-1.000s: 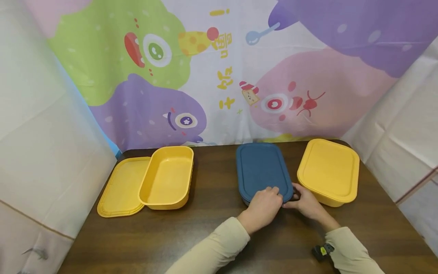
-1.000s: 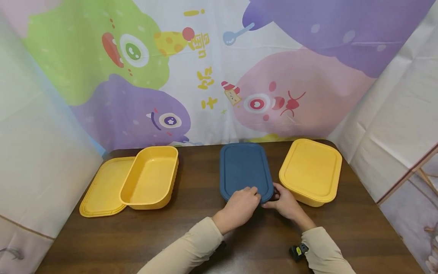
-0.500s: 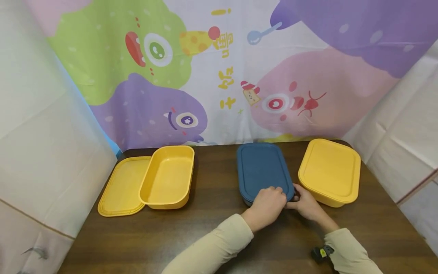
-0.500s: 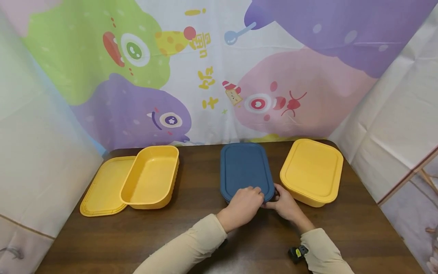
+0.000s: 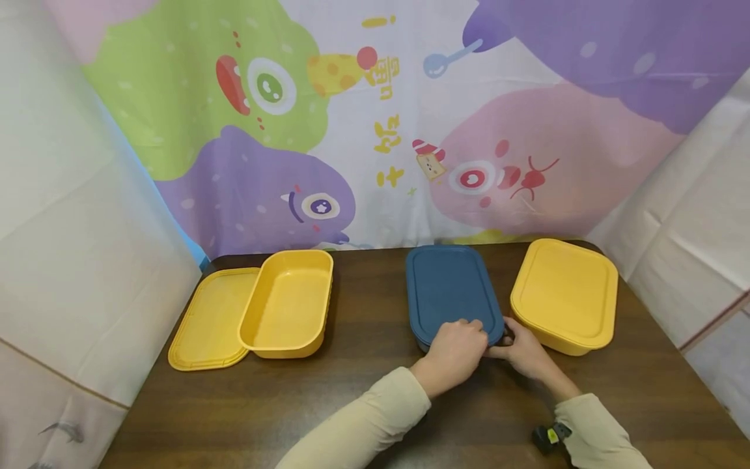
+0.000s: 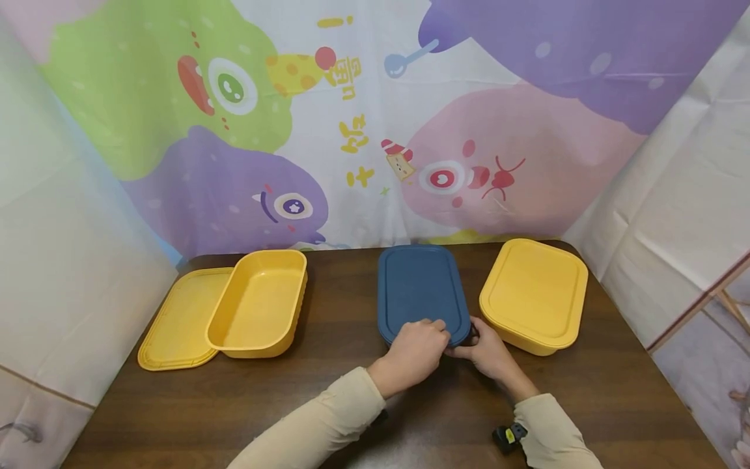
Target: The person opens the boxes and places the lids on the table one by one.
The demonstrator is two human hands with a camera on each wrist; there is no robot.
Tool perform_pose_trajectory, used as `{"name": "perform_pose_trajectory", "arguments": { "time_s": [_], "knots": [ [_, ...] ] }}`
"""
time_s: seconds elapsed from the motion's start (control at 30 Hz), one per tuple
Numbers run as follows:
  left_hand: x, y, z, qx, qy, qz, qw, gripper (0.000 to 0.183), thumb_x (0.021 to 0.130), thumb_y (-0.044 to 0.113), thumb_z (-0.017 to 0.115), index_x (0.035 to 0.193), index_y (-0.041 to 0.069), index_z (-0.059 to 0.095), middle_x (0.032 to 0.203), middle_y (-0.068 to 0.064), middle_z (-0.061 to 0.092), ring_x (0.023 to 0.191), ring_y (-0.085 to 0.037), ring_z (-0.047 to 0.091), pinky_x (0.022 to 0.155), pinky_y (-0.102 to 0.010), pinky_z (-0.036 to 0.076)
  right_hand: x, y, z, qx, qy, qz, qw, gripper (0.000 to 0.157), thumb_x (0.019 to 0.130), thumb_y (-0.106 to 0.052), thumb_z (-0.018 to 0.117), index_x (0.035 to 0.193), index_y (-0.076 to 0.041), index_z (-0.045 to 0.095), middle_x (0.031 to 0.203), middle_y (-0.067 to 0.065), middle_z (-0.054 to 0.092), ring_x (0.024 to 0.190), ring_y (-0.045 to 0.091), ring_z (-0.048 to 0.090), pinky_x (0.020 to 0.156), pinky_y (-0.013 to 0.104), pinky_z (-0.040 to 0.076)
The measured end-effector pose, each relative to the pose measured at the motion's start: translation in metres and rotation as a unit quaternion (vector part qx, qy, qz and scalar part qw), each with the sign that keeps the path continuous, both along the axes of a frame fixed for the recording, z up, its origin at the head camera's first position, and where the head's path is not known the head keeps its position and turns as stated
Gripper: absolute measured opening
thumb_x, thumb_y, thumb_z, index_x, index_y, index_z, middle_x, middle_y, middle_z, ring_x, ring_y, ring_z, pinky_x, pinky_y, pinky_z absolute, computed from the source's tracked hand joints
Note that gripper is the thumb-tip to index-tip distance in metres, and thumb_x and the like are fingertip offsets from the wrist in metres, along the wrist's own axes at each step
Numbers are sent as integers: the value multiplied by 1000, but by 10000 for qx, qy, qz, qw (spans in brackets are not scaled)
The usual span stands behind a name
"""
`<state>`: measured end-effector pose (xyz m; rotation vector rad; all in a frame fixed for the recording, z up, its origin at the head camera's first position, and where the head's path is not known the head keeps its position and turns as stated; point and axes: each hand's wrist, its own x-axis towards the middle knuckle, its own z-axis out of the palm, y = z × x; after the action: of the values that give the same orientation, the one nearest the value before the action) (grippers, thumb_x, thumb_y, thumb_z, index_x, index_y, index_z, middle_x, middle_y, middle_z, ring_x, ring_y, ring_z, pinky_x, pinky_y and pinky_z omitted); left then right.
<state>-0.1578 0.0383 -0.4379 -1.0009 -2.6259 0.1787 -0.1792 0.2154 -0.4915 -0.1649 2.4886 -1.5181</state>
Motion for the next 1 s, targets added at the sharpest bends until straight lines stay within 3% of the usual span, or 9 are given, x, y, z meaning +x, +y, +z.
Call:
{"name": "perform_pose_trajectory", "arguments": {
  "time_s": [0.17, 0.37, 0.57, 0.73, 1.0],
  "knots": [
    [0, -2, 6, -3, -252, 134, 9996, 5, 86, 27, 73, 90, 26, 75, 87, 9, 65, 71, -8, 62, 58, -23, 54, 2, 0, 1, 74, -9, -53, 10000, 84, 80, -20, 80, 143, 10, 34, 133, 31, 54, 112, 33, 62, 82, 24, 51],
    [1, -8, 7, 223, -179, 103, 9995, 7, 85, 27, 73, 92, 25, 75, 90, 9, 65, 73, -9, 61, 56, -22, 53, 3, -1, -2, 197, 16, -79, 9998, 76, 79, -22, 81, 138, 8, 42, 128, 28, 58, 110, 31, 62, 81, 26, 51],
    [-1, -15, 9, 459, -133, 48, 9988, 16, 88, 29, 70, 101, 21, 74, 96, 6, 65, 82, -10, 61, 57, -23, 54, 2, 0, -3, 133, -18, -73, 9999, 76, 79, -20, 80, 137, 10, 41, 128, 29, 57, 108, 32, 64, 77, 23, 51],
    [-1, -18, 8, 881, 130, -68, 9960, 20, 89, 27, 68, 106, 17, 72, 94, 3, 63, 84, -10, 60, 65, -19, 53, 0, 1, -2, 78, -3, -66, 9999, 75, 80, -19, 80, 137, 11, 41, 125, 29, 58, 105, 31, 65, 75, 24, 52],
    [-2, -22, 1, 1673, 130, -308, 9853, 22, 91, 23, 66, 111, 14, 70, 99, 2, 64, 92, -12, 58, 79, -22, 51, 1, 1, 0, 83, -67, -77, 9999, 76, 80, -20, 80, 137, 11, 40, 126, 29, 58, 104, 29, 65, 76, 26, 53]
  ]
}}
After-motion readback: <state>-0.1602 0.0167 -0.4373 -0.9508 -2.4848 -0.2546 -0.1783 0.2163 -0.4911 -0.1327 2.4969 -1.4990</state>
